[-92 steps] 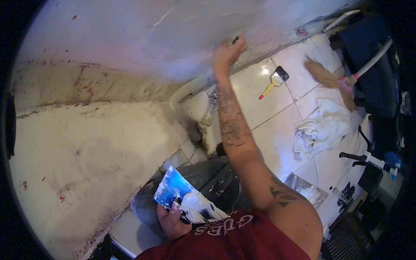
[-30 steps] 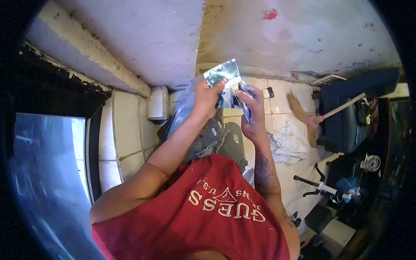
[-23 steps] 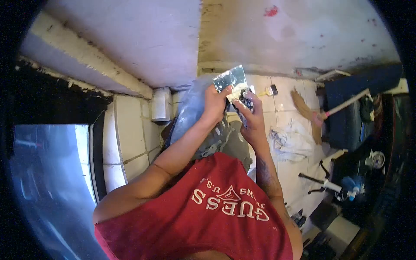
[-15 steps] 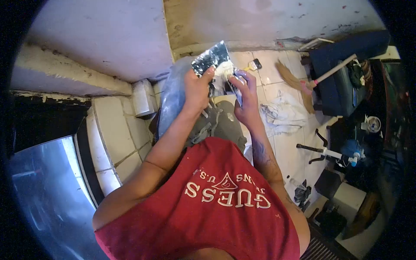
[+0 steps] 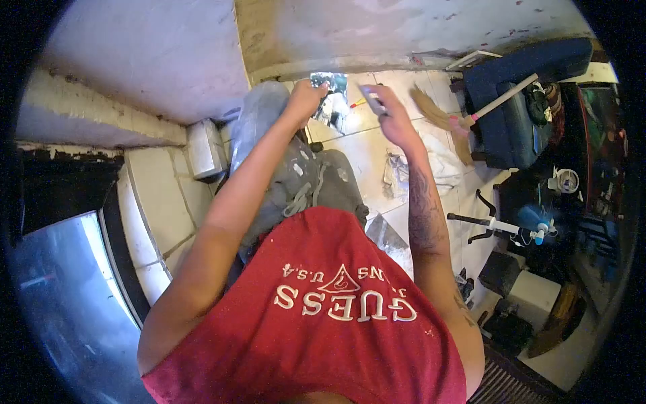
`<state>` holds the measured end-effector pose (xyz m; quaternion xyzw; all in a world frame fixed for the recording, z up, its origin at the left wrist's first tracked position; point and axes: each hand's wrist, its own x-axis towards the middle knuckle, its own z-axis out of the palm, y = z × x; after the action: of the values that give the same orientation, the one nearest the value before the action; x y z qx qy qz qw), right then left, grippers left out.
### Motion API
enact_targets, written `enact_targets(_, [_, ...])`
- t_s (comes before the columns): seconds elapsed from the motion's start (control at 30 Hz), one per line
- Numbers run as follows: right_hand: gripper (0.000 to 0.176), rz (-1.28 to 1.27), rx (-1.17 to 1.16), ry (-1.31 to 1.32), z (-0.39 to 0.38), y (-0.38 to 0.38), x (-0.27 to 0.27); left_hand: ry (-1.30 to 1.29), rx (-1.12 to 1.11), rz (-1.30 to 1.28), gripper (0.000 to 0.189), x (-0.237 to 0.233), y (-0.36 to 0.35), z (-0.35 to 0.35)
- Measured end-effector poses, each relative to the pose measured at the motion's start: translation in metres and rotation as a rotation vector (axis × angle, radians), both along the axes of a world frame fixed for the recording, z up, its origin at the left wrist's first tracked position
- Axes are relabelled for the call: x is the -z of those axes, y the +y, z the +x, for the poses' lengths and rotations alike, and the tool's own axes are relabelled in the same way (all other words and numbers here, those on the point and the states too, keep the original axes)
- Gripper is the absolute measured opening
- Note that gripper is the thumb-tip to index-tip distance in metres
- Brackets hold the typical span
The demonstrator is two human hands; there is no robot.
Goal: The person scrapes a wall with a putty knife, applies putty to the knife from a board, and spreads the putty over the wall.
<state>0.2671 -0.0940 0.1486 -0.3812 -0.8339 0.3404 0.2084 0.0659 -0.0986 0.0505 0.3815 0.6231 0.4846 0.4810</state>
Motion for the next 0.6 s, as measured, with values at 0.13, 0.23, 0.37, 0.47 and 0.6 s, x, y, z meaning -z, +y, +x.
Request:
enact_targets(0.13, [0.064, 0.064, 0.015, -0.118, -0.032, 0.003, 0.017, 0.040, 0.106, 0.003, 0.037, 0.001, 0.030, 0.003])
enact_targets(0.23, [0.062, 0.074, 0.039, -0.149, -0.032, 0.002, 0.040, 0.078, 0.140, -0.129, 0.038, 0.001, 0.032, -0.001])
enact_targets(0.37, [0.060, 0.057, 0.065, -0.190, -0.027, -0.003, 0.064, 0.192, 0.143, -0.162, 0.039, 0.023, 0.027, 0.007])
enact_targets(0.47, [0.058, -0.054, 0.037, -0.269, -0.017, 0.004, 0.063, 0.179, 0.287, -0.217, 0.039, 0.031, 0.031, 0.007])
enact_targets(0.6, [0.043, -0.103, -0.002, -0.177, 0.002, 0.015, 0.043, 0.188, 0.253, -0.181, 0.040, 0.030, 0.029, 0.012])
